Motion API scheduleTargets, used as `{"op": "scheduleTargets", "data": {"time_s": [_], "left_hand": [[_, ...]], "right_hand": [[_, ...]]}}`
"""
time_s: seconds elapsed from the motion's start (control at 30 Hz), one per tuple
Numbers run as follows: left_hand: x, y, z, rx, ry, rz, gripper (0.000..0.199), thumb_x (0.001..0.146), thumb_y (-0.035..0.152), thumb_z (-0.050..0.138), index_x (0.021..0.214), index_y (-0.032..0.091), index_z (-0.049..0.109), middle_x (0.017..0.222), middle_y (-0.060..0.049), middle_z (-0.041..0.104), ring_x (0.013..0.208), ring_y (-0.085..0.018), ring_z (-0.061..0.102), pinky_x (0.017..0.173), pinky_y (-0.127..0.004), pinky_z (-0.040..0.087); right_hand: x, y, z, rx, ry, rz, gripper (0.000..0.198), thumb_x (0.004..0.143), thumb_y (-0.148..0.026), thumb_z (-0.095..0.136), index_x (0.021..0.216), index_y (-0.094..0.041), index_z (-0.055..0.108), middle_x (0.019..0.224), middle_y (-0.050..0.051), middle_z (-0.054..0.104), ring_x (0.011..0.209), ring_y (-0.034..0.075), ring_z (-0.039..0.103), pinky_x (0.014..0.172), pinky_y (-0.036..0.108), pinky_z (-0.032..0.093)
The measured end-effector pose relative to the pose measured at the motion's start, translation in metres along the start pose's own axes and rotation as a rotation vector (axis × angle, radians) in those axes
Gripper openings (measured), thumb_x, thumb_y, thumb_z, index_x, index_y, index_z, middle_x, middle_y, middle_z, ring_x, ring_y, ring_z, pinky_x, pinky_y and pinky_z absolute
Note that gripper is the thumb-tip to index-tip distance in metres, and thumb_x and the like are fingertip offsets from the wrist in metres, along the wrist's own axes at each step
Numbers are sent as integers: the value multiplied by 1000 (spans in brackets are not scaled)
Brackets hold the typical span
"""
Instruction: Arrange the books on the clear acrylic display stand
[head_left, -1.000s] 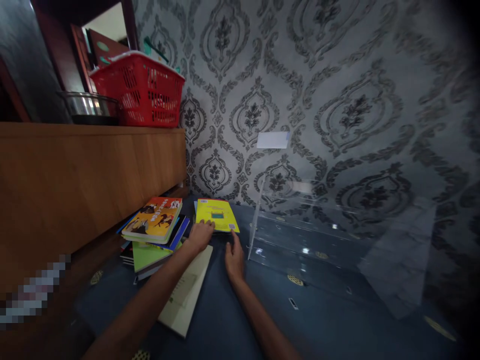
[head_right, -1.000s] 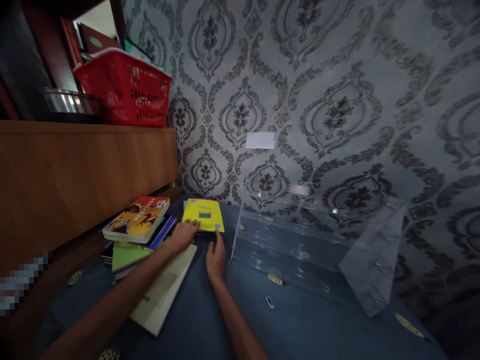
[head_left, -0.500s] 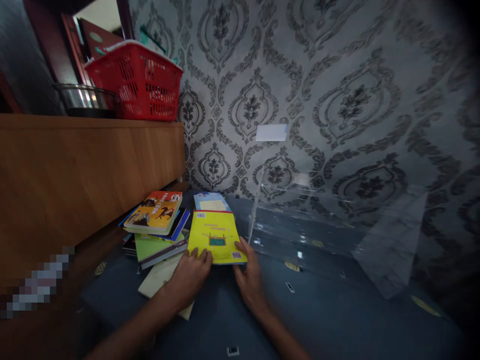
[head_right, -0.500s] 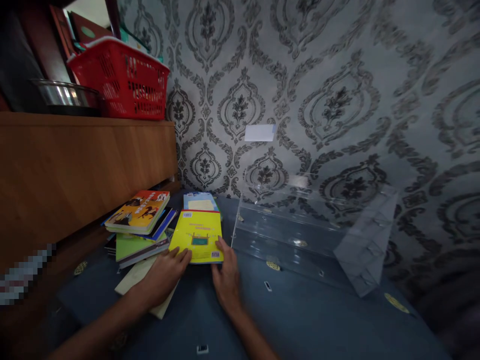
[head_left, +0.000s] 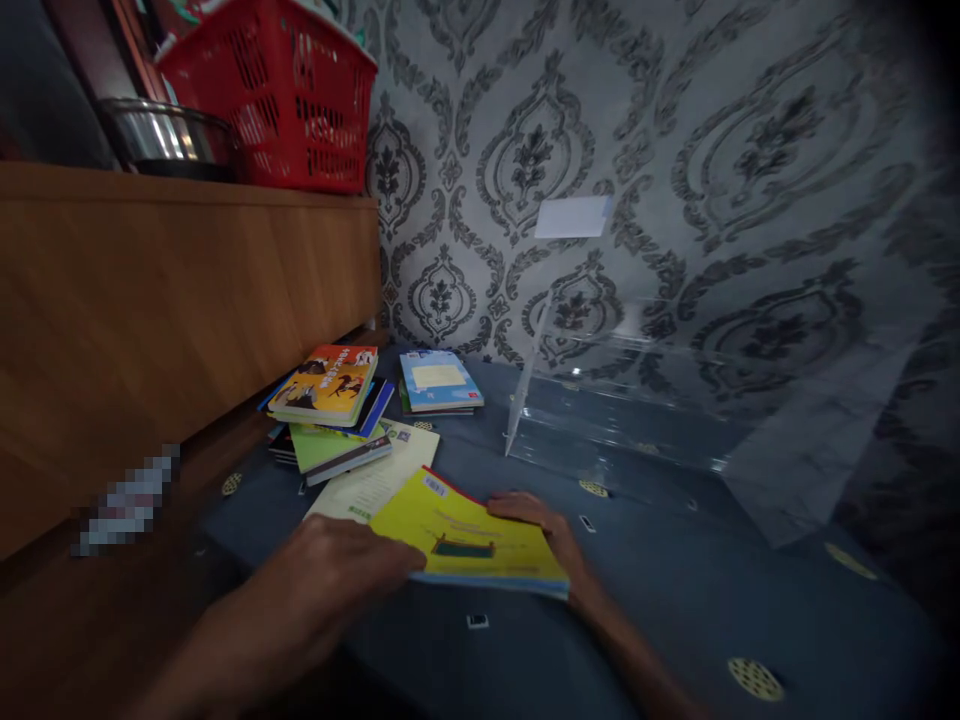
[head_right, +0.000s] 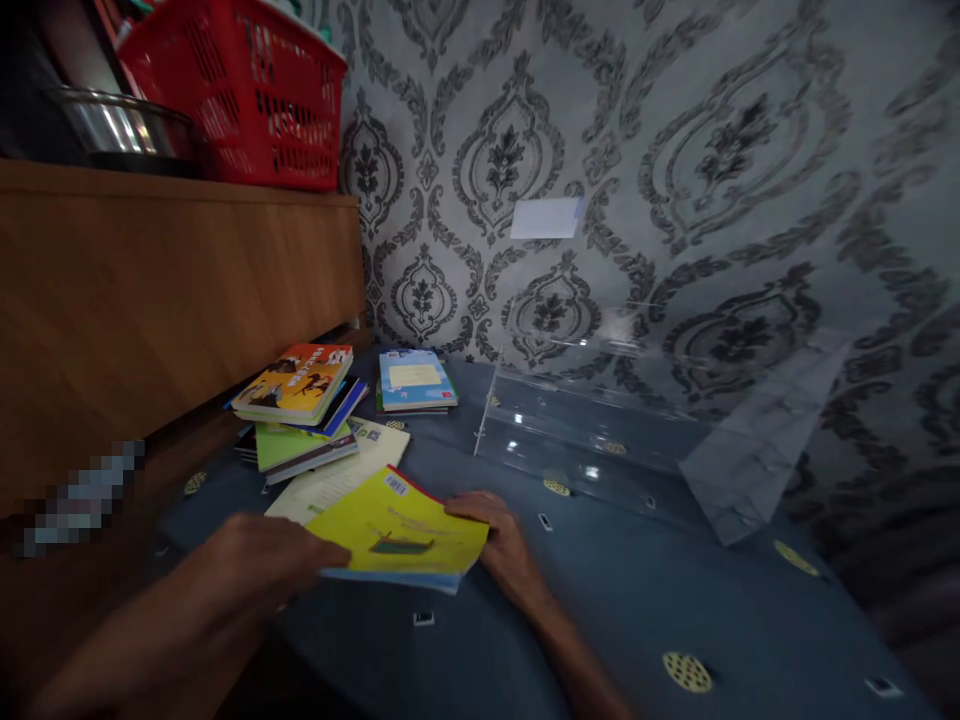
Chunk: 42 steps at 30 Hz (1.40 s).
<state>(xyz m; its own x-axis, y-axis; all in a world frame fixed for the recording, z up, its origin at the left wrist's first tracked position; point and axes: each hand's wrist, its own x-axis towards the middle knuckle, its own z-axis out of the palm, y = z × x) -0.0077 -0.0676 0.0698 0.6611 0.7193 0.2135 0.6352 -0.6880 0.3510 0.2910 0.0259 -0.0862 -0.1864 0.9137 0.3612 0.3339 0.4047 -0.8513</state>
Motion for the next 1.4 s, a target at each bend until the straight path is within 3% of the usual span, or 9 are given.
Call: {"op": "scheduleTargets", "data": {"time_s": [0.13,0.23,0.37,0.47,0.7,0.83,1.17,1.3,1.4], "left_hand": [[30,-6,-43,-196,351,-48,27,98,33,47,100,23,72,90,-2,75,80,-16,68,69,-22,53],[79,-29,-48,-378,553,-40,24,90,38,59,95,17,70,81,-2,72,71,-14,65,61,-21,49],[147,-68,-4,-506,423,13,22,89,35,59,92,15,68,68,1,64,60,-11,58,54,-20,44],[173,-80,52,-322,281,-26,18,91,25,53,85,15,67,75,-1,68,72,-15,64,68,-25,50],[136,-44,137,-87,-26,118,35,101,31,40,127,18,60,135,-10,63,128,-24,55,109,-38,43],[116,-26,156,-23,-183,198,50,102,44,37,145,19,45,152,-12,47,146,-25,36,121,-48,27],[115,-34,173,96,-232,190,54,104,46,29,152,22,34,161,-10,33,152,-31,20,120,-65,14],[115,-36,174,84,-268,189,54,104,44,28,151,20,35,162,-12,30,152,-32,18,119,-67,8],[115,-35,171,71,-275,181,52,104,43,28,150,21,38,161,-11,32,151,-34,19,120,-66,8]], "right_hand": [[-21,-36,-9,13,54,228,48,73,-71,66,64,-25,74,76,7,76,76,30,70,71,42,56],[-46,-63,-14,42,106,355,56,72,-77,63,51,-25,65,61,7,70,62,26,67,63,38,54],[-94,-82,-14,199,88,657,64,72,-83,57,58,-20,65,60,9,69,43,18,58,53,35,51],[-130,-81,-12,270,76,857,66,71,-84,57,66,-18,65,68,9,72,44,16,60,52,31,49],[-158,-71,-13,255,-202,1036,73,68,-93,41,65,-21,52,49,2,61,39,16,58,44,25,37],[-152,-87,-12,188,-278,1064,66,74,-88,41,75,-23,50,51,0,62,38,14,56,40,22,29],[-149,-94,-24,300,-388,1038,58,82,-78,43,76,-21,49,50,-2,62,32,10,49,40,21,31],[-157,-100,-35,203,-329,1038,55,82,-75,49,73,-21,51,49,-2,61,33,11,49,40,21,31],[-160,-107,-40,-61,-144,976,52,84,-71,48,65,-23,50,45,-3,55,35,13,47,40,24,33]]}}
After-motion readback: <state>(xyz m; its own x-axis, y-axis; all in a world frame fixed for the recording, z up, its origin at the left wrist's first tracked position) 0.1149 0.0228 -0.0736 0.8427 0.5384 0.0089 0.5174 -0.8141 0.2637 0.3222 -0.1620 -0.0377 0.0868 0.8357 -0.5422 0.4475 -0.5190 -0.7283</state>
